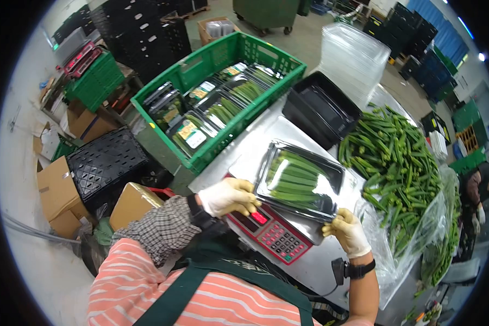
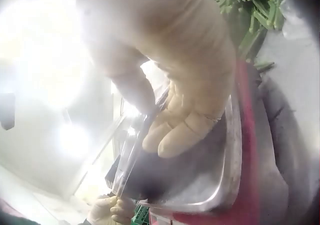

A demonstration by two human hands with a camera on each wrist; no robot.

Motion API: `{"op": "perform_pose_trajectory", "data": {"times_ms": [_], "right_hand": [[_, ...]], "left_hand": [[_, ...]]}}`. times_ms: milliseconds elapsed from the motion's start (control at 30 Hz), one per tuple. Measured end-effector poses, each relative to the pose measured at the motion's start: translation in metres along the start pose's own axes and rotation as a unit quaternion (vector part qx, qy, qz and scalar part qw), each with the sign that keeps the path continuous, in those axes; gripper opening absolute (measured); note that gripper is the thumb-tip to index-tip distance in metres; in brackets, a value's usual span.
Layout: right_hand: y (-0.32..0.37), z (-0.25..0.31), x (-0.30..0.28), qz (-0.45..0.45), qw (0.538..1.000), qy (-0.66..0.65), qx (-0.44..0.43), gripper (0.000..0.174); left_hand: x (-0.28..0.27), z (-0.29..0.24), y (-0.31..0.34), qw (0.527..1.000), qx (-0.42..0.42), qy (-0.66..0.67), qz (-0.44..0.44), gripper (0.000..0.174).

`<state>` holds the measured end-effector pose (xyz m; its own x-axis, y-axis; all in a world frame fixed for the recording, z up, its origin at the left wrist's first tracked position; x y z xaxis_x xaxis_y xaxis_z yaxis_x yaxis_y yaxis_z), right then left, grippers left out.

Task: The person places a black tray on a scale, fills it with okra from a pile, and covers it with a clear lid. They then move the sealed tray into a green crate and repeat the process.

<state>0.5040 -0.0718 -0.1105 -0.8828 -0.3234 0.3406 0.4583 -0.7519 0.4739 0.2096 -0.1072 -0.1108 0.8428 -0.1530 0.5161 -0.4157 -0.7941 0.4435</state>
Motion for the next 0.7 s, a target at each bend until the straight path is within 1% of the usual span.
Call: {"op": "perform_pose_trajectory", "data": {"times_ms": [33,100,133,167,200,233,267,300,367,400,433,500,533,567,633,667,700], "right_hand": [[-0.002,-0.002,0.002,-0.008,1.0,-0.027,-0.004,0.028],[-0.004,-0.006,0.01,-0.008,0.996,-0.091,-0.024,0.025],[-0.003,-0.005,0.015,-0.007,0.996,-0.09,-0.025,0.025],[0.001,0.002,0.018,-0.018,0.994,-0.095,-0.047,0.023],[0.005,0.013,0.026,-0.027,0.992,-0.1,-0.071,0.022],[0.014,0.031,0.043,-0.036,0.991,-0.08,-0.102,0.021],[0.019,0.046,0.061,-0.024,0.989,-0.075,-0.125,0.023],[0.022,0.059,0.078,-0.012,0.987,-0.069,-0.145,0.024],[0.016,0.081,0.113,-0.018,0.984,-0.053,-0.167,0.032],[0.009,0.091,0.131,-0.006,0.984,-0.044,-0.173,0.034],[-0.002,0.1,0.147,0.005,0.983,-0.035,-0.178,0.036],[-0.031,0.108,0.174,0.034,0.983,-0.02,-0.177,0.039],[-0.047,0.113,0.191,0.062,0.982,-0.01,-0.179,0.04],[-0.063,0.115,0.202,0.082,0.979,-0.032,-0.186,0.04],[-0.1,0.123,0.218,0.002,0.981,0.014,-0.193,0.046],[-0.114,0.127,0.221,-0.018,0.976,0.047,-0.213,0.049],[-0.123,0.13,0.223,-0.038,0.969,0.079,-0.231,0.053]], "left_hand": [[-0.002,0.006,-0.005,0.998,-0.023,0.05,0.022,0.014],[-0.005,0.015,-0.009,0.994,-0.066,0.084,0.034,0.011],[-0.006,0.014,-0.011,0.993,-0.071,0.084,0.046,0.008],[-0.006,0.011,-0.011,0.994,-0.049,0.079,0.065,0.009],[-0.008,0.004,-0.008,0.996,-0.037,0.049,0.067,0.01],[-0.01,-0.005,-0.002,0.997,-0.025,0.017,0.069,0.011],[-0.014,-0.018,0.005,0.998,-0.008,-0.006,0.06,0.012],[-0.02,-0.029,0.011,0.996,0.03,-0.011,0.082,0.021],[-0.028,-0.069,0.028,0.99,0.101,0.026,0.093,0.041],[-0.031,-0.093,0.037,0.987,0.116,0.03,0.111,0.064],[-0.032,-0.115,0.044,0.979,0.147,0.044,0.136,0.075],[-0.053,-0.139,0.042,0.968,0.157,0.101,0.165,0.074],[-0.061,-0.155,0.05,0.977,0.179,0.051,0.1,0.067],[-0.084,-0.157,0.046,0.985,0.158,0.056,0.045,0.058],[-0.116,-0.174,0.043,0.977,0.162,0.136,0.026,0.046],[-0.146,-0.178,0.031,0.976,0.15,0.149,-0.045,0.04],[-0.171,-0.19,0.019,0.968,0.161,0.171,-0.086,0.037]]}}
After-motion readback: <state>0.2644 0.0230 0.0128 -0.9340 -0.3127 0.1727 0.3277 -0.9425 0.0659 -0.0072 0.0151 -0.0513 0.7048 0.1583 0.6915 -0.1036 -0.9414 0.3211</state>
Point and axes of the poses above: each hand's wrist, its own y-axis away from the middle knuckle, its own x-axis out of the palm, z = x × y, the point moved 7 cm from there along -y, towards the middle knuckle, and after that the axes turned 2 degrees about x, right-handed, at the moved point
